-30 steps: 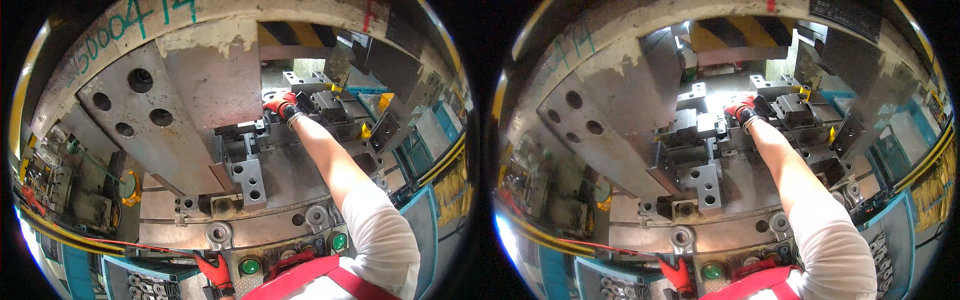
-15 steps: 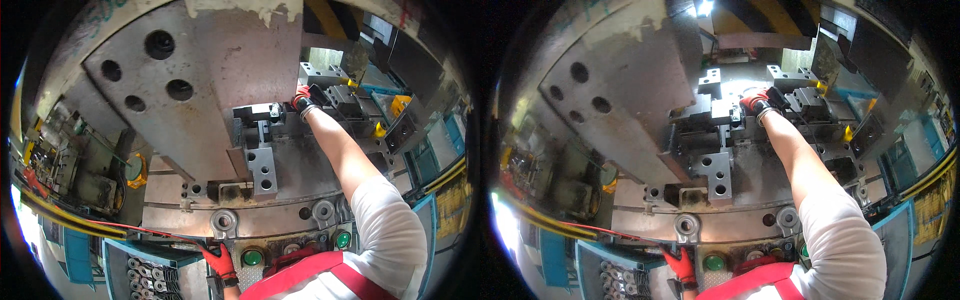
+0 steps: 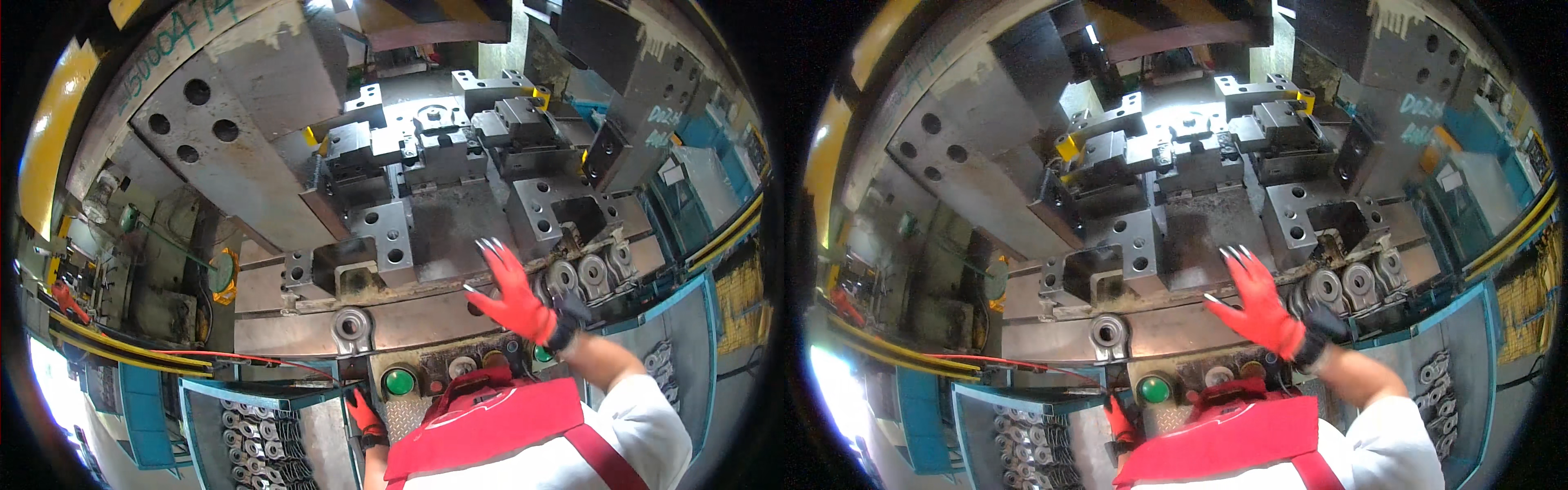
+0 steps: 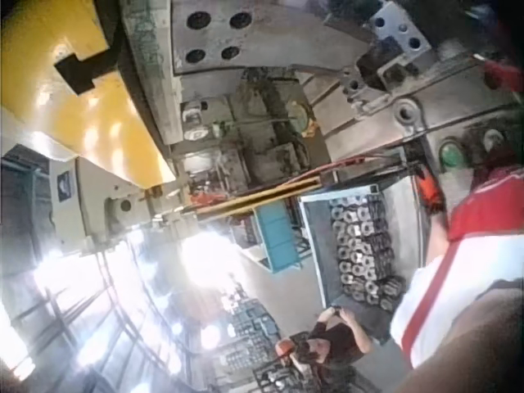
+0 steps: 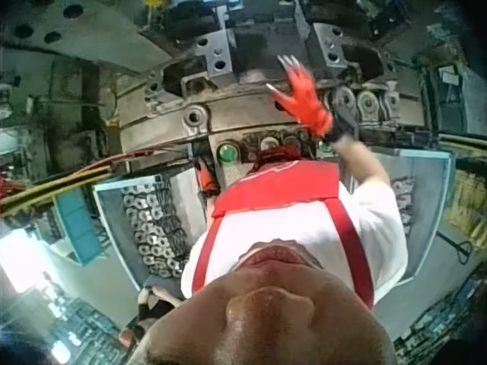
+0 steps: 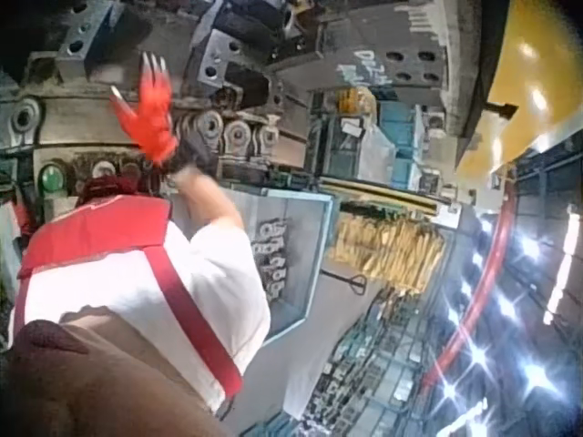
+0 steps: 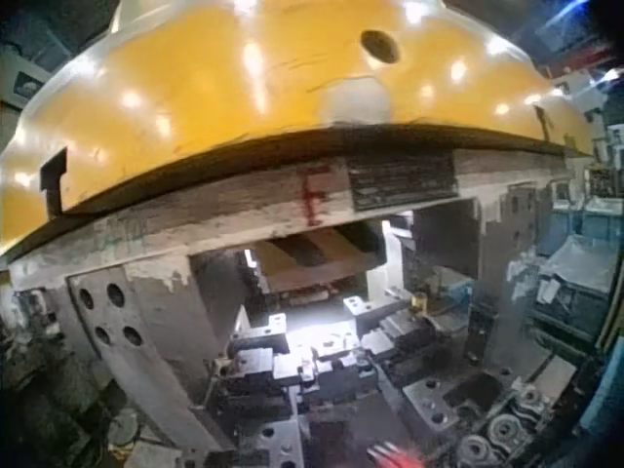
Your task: Picking up metal rings from a bin and using an industrial press to form them.
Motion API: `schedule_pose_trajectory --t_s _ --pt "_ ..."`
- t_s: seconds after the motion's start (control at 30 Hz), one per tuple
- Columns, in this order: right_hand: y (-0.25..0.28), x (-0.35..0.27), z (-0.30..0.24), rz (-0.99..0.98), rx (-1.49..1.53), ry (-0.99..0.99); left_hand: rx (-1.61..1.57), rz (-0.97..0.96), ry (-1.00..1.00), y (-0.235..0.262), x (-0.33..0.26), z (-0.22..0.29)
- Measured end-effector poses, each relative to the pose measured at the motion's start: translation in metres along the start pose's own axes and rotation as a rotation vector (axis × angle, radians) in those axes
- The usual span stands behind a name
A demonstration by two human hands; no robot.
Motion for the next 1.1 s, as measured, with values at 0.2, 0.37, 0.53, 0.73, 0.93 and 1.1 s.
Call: schedule_pose_trajectory --t_s 0.2,0.37,0.53,0.73,0.93,1.1 --pt "-0.002 -0.206 0.109 0.201 0.033 -0.930 0.750 -0.424 -0.218 -0.016 -0.004 -0.044" --pt "-0.068 -0.289 0.153 -0.114 0.356 -1.184 0.673 -0.137 -0.187 -0.021 0.001 -0.050" --pt "-0.085 -0.291 0.162 -0.325 -0.020 -1.118 0.714 -0.104 -0.261 -0.033 -0.011 -0.037" --pt "-0.084 -0.290 0.162 -0.266 -0.016 -1.076 0.734 -0.060 -0.210 -0.038 -0.020 -0.031" --pt "-0.084 -0.289 0.160 -0.242 0.012 -1.107 0.730 -0.097 -0.221 -0.038 -0.016 -0.030" --pt "-0.083 -0.289 0.162 -0.289 0.020 -1.099 0.730 -0.090 -0.150 -0.023 0.001 -0.044"
Point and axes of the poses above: each hand's wrist, its own x-axis towards the middle knuckle, its own y-axis out of the back of the hand, z = x × y, the point moved 4 cm from there along x, towards the middle knuckle, and after that the axes turned 15 degrees about -x, right-handed, at the moved point
